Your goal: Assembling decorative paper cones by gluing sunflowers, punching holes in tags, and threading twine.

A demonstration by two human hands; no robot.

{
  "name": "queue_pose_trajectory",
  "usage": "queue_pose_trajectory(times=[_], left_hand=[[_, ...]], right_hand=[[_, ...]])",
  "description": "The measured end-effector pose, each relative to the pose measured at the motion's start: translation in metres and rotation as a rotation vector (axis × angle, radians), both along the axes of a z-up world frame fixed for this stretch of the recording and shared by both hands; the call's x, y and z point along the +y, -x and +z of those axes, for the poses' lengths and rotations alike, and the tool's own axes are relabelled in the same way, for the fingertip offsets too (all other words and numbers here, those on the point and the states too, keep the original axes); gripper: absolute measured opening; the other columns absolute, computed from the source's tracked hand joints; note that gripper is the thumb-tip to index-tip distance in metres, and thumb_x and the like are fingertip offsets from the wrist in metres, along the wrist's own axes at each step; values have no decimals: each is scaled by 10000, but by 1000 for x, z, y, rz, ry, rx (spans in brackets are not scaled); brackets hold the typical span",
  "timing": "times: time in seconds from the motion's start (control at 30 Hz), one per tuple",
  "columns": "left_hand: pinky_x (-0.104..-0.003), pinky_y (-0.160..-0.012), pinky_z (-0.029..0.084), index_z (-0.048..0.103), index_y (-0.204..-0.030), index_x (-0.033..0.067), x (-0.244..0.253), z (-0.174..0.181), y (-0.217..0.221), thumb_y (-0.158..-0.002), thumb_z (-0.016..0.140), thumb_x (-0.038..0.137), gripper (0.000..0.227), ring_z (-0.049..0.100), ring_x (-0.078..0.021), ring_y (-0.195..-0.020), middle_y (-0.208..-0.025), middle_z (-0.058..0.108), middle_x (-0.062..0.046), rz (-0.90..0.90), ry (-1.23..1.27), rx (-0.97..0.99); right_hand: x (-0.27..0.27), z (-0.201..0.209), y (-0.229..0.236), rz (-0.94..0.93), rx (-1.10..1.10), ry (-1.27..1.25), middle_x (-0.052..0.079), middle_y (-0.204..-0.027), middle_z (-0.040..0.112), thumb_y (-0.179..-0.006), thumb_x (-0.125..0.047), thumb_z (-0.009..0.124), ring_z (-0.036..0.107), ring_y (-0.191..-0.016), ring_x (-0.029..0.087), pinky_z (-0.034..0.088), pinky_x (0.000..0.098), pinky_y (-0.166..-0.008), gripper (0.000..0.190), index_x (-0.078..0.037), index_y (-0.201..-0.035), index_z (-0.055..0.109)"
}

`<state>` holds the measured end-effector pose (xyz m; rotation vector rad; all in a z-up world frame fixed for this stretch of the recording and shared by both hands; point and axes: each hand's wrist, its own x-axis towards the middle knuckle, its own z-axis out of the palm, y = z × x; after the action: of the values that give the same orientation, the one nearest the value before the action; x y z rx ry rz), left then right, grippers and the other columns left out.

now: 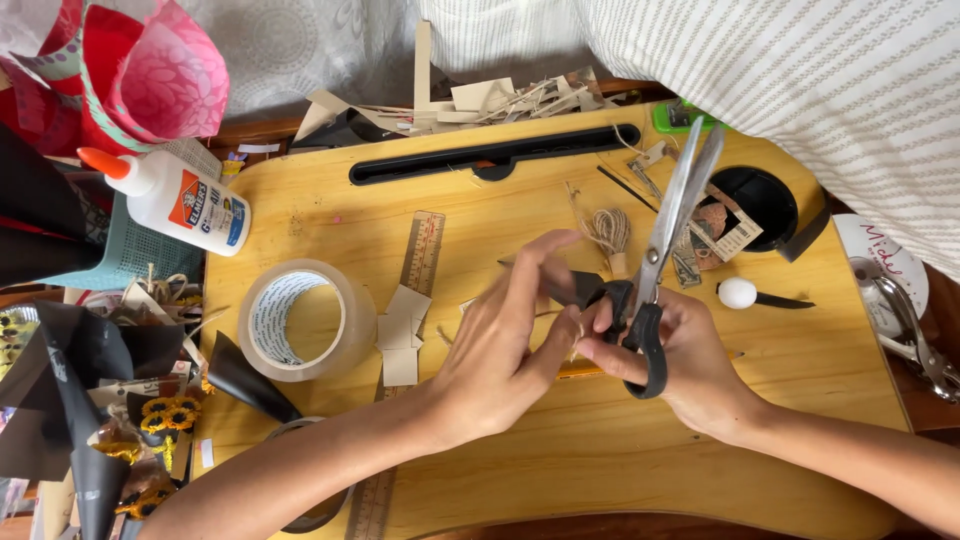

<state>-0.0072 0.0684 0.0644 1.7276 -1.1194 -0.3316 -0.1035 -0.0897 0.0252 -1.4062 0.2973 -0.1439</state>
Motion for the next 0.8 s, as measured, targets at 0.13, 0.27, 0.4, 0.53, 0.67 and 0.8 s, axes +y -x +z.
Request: queue_pose_trajectory(times=[0.13,0.27,0.4,0.53,0.67,0.8], left_hand=[[-313,-858,374,551,-1073,41,6,0,-9,-888,609,67,195,525,-203,-951,-980,586,-64,190,198,-259],[-238,-727,473,668,-1023,34,4,-14,-6,-862,644,38,163,582,-119,-767,-865,665,-54,106,182,267],[-240,-728,476,649,-1112,71,4,-28,-9,-891,632,59,221,579,-115,-858,-1022,665,-56,35,213,386],[-240,-791,496,606,-1182,46,5,-28,-8,-886,642,51,298,576,-120,-867,-1037,634,-64,5,274,446],[-247,-838,563,646,-1028,20,0,-28,-6,-821,694,57,215,658,-147,-851,-969,682,-86,102,359,614],[-228,-795,579,666,-931,37,-2,-39,-8,-778,730,24,166,679,-134,-817,-905,700,-81,151,348,658]], right_hand=[[-7,0,-8,-75,-70,-46,74,-787,665,-752,2,721,450,-531,101,386,232,-492,178,-60,-811,565],[-9,-3,-12,-57,-91,20,108,-795,665,-771,-15,703,581,-713,148,476,269,-663,172,-53,-841,551],[-6,1,-13,-20,-147,155,108,-830,678,-759,0,709,638,-717,154,535,253,-652,171,-51,-825,560],[-4,3,-13,23,-128,172,82,-836,702,-763,-24,712,627,-633,112,519,223,-504,154,-71,-830,581],[0,-2,-14,34,-161,146,95,-841,705,-774,20,690,674,-780,139,564,272,-749,155,-65,-841,579],[1,-10,-11,26,-136,155,70,-829,706,-720,4,745,689,-765,137,579,257,-745,179,-49,-849,632]])
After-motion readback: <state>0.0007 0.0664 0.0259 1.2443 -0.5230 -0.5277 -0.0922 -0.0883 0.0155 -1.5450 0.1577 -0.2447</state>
